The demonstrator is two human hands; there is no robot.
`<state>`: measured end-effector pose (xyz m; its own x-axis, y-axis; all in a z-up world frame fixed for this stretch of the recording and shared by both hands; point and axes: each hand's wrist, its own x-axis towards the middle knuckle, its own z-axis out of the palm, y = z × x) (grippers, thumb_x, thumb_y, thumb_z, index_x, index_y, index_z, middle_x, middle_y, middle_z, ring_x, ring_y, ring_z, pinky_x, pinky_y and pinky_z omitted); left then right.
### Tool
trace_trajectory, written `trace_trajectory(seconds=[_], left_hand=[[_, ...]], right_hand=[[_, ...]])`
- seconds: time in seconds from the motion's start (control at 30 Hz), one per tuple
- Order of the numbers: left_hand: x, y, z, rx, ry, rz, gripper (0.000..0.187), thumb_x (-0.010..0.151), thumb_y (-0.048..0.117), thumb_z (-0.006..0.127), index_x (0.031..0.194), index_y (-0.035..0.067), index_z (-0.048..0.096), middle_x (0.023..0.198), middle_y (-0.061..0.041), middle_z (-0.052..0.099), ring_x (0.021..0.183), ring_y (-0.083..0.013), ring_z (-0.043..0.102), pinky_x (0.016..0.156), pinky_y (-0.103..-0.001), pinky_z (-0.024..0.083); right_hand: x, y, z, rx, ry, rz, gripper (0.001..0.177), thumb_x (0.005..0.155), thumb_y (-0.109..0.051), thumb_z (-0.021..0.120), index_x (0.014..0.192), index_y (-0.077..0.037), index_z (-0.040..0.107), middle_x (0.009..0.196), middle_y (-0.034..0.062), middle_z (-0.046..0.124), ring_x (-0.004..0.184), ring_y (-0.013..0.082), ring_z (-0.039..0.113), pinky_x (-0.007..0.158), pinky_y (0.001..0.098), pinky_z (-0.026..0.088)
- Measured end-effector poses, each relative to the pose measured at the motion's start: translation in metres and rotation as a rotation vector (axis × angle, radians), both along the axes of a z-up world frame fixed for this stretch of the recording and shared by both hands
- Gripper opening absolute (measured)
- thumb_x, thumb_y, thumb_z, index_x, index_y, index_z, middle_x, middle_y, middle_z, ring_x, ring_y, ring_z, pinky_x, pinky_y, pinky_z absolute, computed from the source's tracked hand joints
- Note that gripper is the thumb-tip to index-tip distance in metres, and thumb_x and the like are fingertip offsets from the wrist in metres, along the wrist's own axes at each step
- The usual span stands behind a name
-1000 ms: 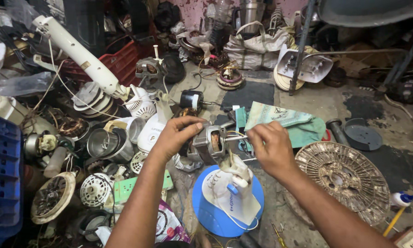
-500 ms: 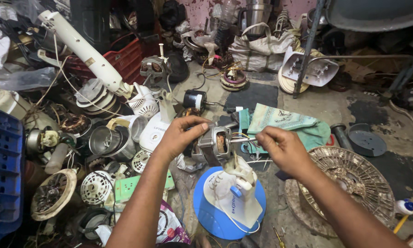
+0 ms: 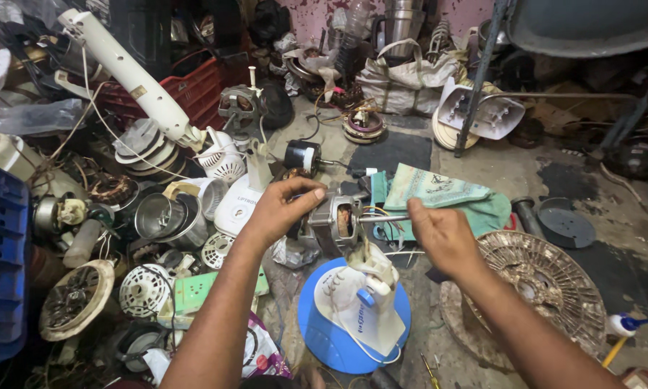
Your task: The person is repairing an electric motor by manipulating wires and components with a screwdriver and pliers. They adjust internal wiring, test connections, and use tools to secure parts within the motor housing.
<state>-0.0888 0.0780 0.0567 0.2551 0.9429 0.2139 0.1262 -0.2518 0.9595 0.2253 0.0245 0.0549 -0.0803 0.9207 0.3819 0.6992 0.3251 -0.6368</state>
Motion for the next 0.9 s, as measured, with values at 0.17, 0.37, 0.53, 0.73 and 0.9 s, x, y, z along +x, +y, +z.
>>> trace_trajectory(seconds=[0.17,0.37,0.53,0.73,0.9], left_hand=[[0.001,-0.005,0.004,0.062,0.033,0.088,0.038,0.089,0.032,0.076,0.115,0.005,0.075,0.1,-0.004,0.075,0.09,-0.0096,0.065,0.079,-0.026,0.052],[0.005,-0.025,0.009,0.123,0.041,0.187,0.041,0.09,0.035,0.075,0.116,0.003,0.074,0.102,-0.007,0.076,0.093,-0.0127,0.068,0.083,-0.029,0.054],[0.005,-0.045,-0.002,0.36,-0.015,0.589,0.045,0.096,0.033,0.072,0.126,0.0,0.064,0.115,-0.012,0.071,0.106,-0.0163,0.066,0.095,-0.032,0.051],[0.041,-0.127,-0.054,0.205,-0.356,0.936,0.019,0.1,0.016,0.063,0.11,0.001,0.057,0.099,-0.008,0.065,0.088,-0.0169,0.063,0.081,-0.032,0.053],[0.101,-0.197,-0.06,0.293,-0.202,0.618,0.019,0.09,0.004,0.065,0.109,0.004,0.065,0.099,-0.009,0.066,0.086,-0.0199,0.069,0.077,-0.032,0.057]], right_hand=[[0.004,0.001,0.0,-0.093,0.298,0.001,0.052,0.109,-0.041,0.043,0.084,-0.005,0.07,0.06,0.0037,0.057,0.057,0.0139,0.055,0.055,0.0315,0.044],[0.003,-0.019,0.01,0.011,0.231,0.124,0.048,0.104,-0.044,0.045,0.11,-0.003,0.069,0.074,0.0035,0.063,0.067,0.0127,0.058,0.058,0.0291,0.047],[-0.012,-0.023,-0.005,-0.134,0.575,0.2,0.053,0.107,-0.045,0.034,0.135,-0.009,0.06,0.109,0.0024,0.067,0.099,0.0128,0.061,0.076,0.0314,0.052],[-0.024,-0.021,-0.036,-0.38,0.964,0.276,0.062,0.104,-0.051,0.029,0.139,-0.009,0.059,0.111,0.0041,0.073,0.098,0.0139,0.065,0.079,0.0315,0.052],[-0.012,-0.038,-0.048,-0.262,0.789,0.156,0.035,0.1,-0.022,0.064,0.126,-0.001,0.072,0.092,0.0067,0.071,0.079,0.0137,0.062,0.07,0.0289,0.05]])
